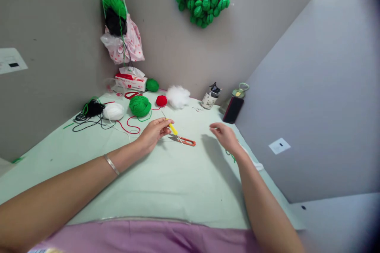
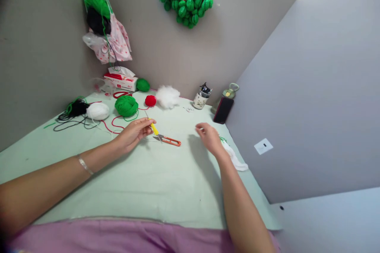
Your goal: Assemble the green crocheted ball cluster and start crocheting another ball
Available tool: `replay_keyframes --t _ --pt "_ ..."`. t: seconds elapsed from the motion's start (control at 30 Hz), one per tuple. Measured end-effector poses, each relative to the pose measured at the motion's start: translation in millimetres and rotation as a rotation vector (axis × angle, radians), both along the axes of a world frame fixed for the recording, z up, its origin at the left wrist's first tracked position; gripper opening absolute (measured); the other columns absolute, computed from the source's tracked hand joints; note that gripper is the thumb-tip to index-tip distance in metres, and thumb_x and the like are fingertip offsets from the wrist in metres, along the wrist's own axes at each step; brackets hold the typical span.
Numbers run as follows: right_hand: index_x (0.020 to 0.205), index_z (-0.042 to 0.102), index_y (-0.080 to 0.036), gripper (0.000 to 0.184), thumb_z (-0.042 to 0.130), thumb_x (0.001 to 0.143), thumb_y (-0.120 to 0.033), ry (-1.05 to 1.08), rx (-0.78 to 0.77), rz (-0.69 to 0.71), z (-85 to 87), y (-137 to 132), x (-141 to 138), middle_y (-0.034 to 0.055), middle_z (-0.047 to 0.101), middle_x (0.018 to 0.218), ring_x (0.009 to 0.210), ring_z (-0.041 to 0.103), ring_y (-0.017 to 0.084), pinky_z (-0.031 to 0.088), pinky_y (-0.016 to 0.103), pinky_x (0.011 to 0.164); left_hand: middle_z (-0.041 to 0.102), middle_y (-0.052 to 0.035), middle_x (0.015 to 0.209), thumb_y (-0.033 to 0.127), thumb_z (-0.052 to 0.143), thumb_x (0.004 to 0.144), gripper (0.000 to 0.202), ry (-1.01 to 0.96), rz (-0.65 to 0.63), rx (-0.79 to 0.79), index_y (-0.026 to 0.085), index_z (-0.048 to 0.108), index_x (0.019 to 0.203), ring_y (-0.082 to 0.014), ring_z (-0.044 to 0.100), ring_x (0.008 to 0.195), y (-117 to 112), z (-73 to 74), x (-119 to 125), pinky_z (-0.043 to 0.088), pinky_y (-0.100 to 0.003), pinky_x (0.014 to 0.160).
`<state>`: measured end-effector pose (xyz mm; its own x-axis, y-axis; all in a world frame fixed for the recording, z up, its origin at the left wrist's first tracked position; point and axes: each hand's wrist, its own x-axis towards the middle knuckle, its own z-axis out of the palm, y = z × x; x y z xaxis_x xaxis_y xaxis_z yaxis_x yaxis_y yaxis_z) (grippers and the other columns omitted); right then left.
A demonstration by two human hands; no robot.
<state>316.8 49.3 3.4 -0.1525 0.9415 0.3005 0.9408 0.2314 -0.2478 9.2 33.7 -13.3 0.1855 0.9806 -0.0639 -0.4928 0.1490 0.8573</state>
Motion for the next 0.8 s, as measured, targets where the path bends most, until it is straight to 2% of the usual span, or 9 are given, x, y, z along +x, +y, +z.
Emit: replay_keyframes --t 0.07,0.1,0.2,0.33,0.53,0.6,0.7,0.8 --pt "0.112 0.068 -0.026 0.022 0.056 0.095 -0.034 0.059 -0.076 0.155 -7.2 -6.0 -32.7 0.0052 0.073 0.108 0.082 0.065 0.017 0.049 0.029 0.075 0.057 0.0026 0.069 0.031 0.084 0.071 0.024 0.008 -0.012 -0.006 0.014 0.071 0.082 -0.0075 0.055 0.064 -3.4 0.1 1.7 0.049 -0.019 0.069" --pt "0.118 0.066 -0.025 0.026 0.059 0.094 -0.033 0.097 -0.147 0.271 -10.9 -10.1 -47.3 0.006 0.071 0.112 0.082 0.065 0.016 0.048 0.029 0.076 0.058 0.0025 0.07 0.031 0.084 0.07 0.024 0.009 -0.009 -0.006 0.014 0.071 0.081 -0.0071 0.055 0.064 -5.1 0.0 1.3 0.049 -0.019 0.069" --pt "0.117 0.065 -0.023 0.024 0.059 0.093 -0.026 0.021 -0.221 0.388 -18.4 -23.7 -75.1 0.0059 0.066 0.108 0.084 0.062 0.016 0.044 0.028 0.077 0.057 0.0026 0.068 0.035 0.084 0.071 0.027 0.016 0.007 -0.006 0.014 0.072 0.083 -0.0071 0.054 0.063 -8.6 -1.1 -4.6 0.049 -0.019 0.068" --pt "0.106 0.068 -0.022 0.018 0.059 0.091 -0.021 0.014 -0.189 0.317 -17.7 -31.2 -76.7 0.0043 0.062 0.099 0.08 0.059 0.015 0.04 0.026 0.073 0.056 0.0027 0.065 0.036 0.084 0.071 0.029 0.043 0.046 0.007 0.013 0.073 0.085 -0.0077 0.052 0.062 -8.8 -4.4 -15.1 0.05 -0.019 0.069" --pt "0.088 0.069 -0.02 0.012 0.058 0.088 -0.024 0.178 -0.042 0.014 -19.4 -10.5 -49.6 0.0032 0.067 0.088 0.074 0.057 0.016 0.041 0.028 0.073 0.058 0.0023 0.07 0.039 0.084 0.071 0.032 0.076 0.016 0.0 0.014 0.073 0.086 -0.0078 0.054 0.063 -10.1 -8.8 -15.9 0.05 -0.021 0.072" --pt "0.089 0.07 -0.019 0.016 0.056 0.089 -0.026 0.191 -0.018 -0.064 -24.0 -3.3 -38.0 0.0058 0.068 0.088 0.074 0.058 0.019 0.042 0.031 0.074 0.06 0.0017 0.074 0.041 0.084 0.072 0.032 0.115 -0.015 -0.008 0.014 0.074 0.087 -0.0082 0.056 0.066 -13.1 -9.0 -12.7 0.05 -0.021 0.074" --pt "0.107 0.069 -0.017 0.025 0.054 0.089 -0.026 0.213 0.035 -0.138 -27.8 0.2 -27.1 0.012 0.069 0.102 0.08 0.061 0.022 0.044 0.035 0.078 0.063 -0.0003 0.079 0.043 0.084 0.071 0.033 0.179 -0.058 -0.001 0.015 0.076 0.086 -0.0104 0.06 0.071 -18.5 -8.0 -8.0 0.05 -0.023 0.078" --pt "0.109 0.068 -0.018 0.027 0.054 0.089 -0.028 0.337 0.049 -0.09 -22.8 -6.4 -34.3 0.0116 0.069 0.106 0.079 0.061 0.021 0.047 0.035 0.077 0.068 -0.0032 0.088 0.045 0.085 0.069 0.033 0.221 -0.072 0.024 0.016 0.076 0.083 -0.0128 0.062 0.074 -22.7 -6.2 -4.1 0.051 -0.026 0.081"
